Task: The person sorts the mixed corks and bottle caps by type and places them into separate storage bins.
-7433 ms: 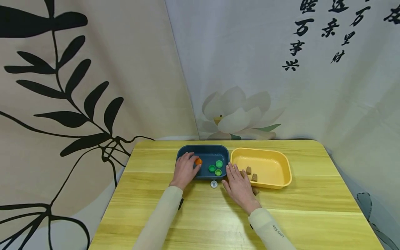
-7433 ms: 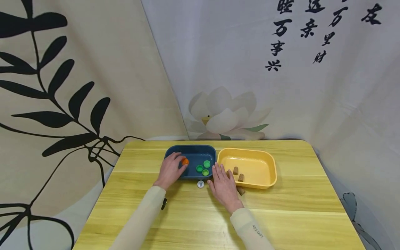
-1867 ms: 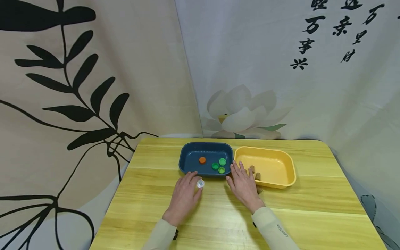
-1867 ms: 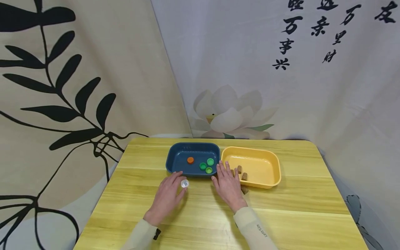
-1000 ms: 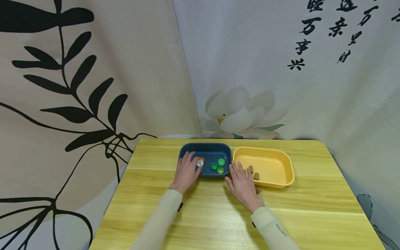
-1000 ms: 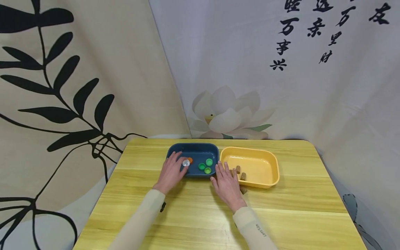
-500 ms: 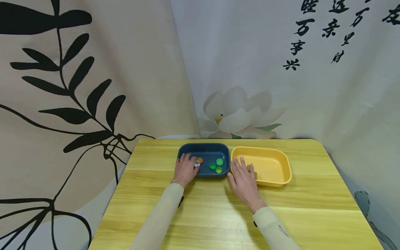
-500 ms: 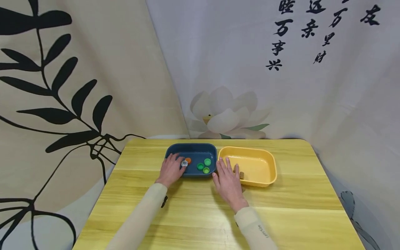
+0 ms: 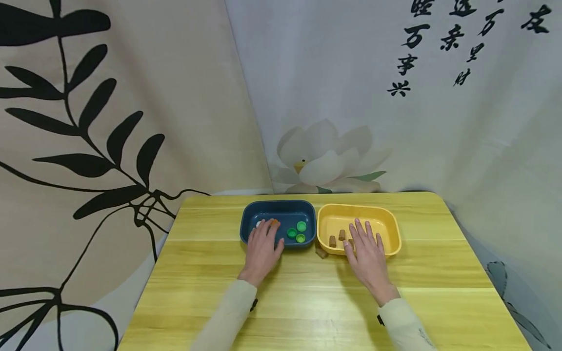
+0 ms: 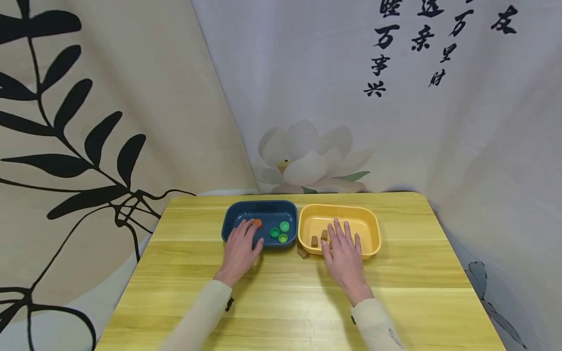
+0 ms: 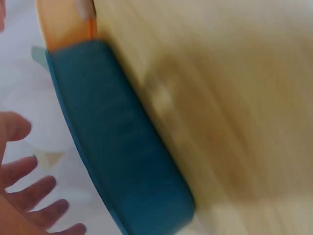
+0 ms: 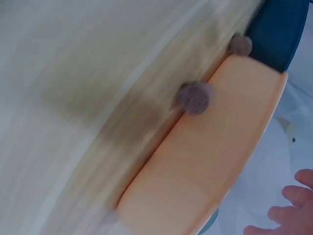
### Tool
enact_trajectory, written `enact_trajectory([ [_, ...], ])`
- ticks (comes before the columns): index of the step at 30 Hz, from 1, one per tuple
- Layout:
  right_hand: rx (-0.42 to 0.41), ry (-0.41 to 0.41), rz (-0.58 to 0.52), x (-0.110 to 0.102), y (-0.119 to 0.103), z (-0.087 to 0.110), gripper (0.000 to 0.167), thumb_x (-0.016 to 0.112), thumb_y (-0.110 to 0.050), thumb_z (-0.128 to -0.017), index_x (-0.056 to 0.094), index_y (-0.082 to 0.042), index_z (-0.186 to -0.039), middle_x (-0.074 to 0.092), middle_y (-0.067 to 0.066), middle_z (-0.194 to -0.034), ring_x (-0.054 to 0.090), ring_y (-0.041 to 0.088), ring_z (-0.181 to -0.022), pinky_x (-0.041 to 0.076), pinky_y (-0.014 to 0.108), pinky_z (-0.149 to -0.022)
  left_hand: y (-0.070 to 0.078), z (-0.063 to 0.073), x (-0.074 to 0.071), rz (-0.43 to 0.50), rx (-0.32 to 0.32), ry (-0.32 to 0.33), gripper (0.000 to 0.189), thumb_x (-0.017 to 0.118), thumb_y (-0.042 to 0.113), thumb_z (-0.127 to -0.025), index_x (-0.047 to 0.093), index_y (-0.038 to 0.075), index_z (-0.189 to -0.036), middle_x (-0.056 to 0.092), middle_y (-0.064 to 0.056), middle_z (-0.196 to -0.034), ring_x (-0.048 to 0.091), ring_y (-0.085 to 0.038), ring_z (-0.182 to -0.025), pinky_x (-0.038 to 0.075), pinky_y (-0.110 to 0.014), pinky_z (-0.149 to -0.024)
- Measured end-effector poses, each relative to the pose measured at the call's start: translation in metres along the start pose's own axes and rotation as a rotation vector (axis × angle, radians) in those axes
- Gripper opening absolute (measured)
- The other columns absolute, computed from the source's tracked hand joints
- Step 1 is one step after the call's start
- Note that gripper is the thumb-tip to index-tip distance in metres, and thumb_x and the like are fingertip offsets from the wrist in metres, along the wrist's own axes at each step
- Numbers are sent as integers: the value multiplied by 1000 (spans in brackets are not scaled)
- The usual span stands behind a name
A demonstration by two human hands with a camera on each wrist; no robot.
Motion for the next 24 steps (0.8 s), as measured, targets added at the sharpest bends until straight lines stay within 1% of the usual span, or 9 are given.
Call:
enact_trajectory([
  [5, 38, 4, 31, -12, 25, 11, 61, 41, -40, -112, 40, -1, -158, 28, 19, -167, 19, 45, -154, 18, 72, -116, 33, 17, -4, 46, 96, 88, 41, 72, 25, -97, 65, 8, -134, 60, -12, -141, 54, -34, -135, 43, -60, -110],
  [8, 62, 11, 38, -20, 40, 16, 62, 40, -41, -112, 39, 1, -158, 28, 22, -166, 18, 48, -153, 17, 74, -115, 50, 24, -4, 61, 138, 106, 39, 72, 25, -97, 67, 8, -131, 62, -10, -139, 56, -33, -133, 45, -56, -109],
  [11, 88, 15, 50, -26, 54, 20, 63, 39, -41, -112, 38, 2, -158, 27, 25, -166, 17, 51, -153, 17, 75, -114, 64, 30, -3, 71, 169, 105, 38, 74, 24, -95, 68, 9, -130, 63, -8, -136, 57, -30, -131, 46, -53, -109],
  [15, 122, 15, 66, -34, 70, 22, 65, 38, -42, -112, 35, 3, -158, 25, 26, -166, 15, 52, -153, 16, 76, -114, 81, 36, 1, 61, 212, 97, 40, 76, 25, -94, 68, 10, -130, 64, -6, -134, 58, -28, -128, 48, -49, -107],
  [17, 139, 14, 65, -37, 78, 23, 66, 37, -43, -112, 34, 4, -158, 23, 27, -166, 13, 52, -153, 14, 77, -114, 88, 39, 5, 48, 233, 85, 40, 76, 27, -94, 68, 11, -130, 63, -6, -134, 58, -27, -128, 48, -48, -107],
  [20, 161, 17, 58, -39, 89, 23, 67, 36, -43, -112, 33, 5, -158, 22, 28, -166, 11, 53, -153, 12, 77, -114, 98, 43, 15, 14, 264, 49, 42, 75, 32, -95, 67, 12, -131, 63, -5, -134, 59, -25, -127, 49, -47, -107],
  [24, 176, 20, 77, -40, 101, 23, 70, 38, -46, -110, 34, 5, -158, 23, 30, -165, 16, 57, -150, 16, 79, -111, 110, 48, 28, -28, 312, -27, 44, 73, 36, -96, 66, 13, -133, 63, -5, -135, 58, -26, -129, 49, -49, -106],
])
Point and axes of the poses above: each hand's wrist, its own z-axis away from the middle knuckle, its own x-axis out of the palm, y = z × x, the point moved 10 cm from there along -z, towards the middle knuckle
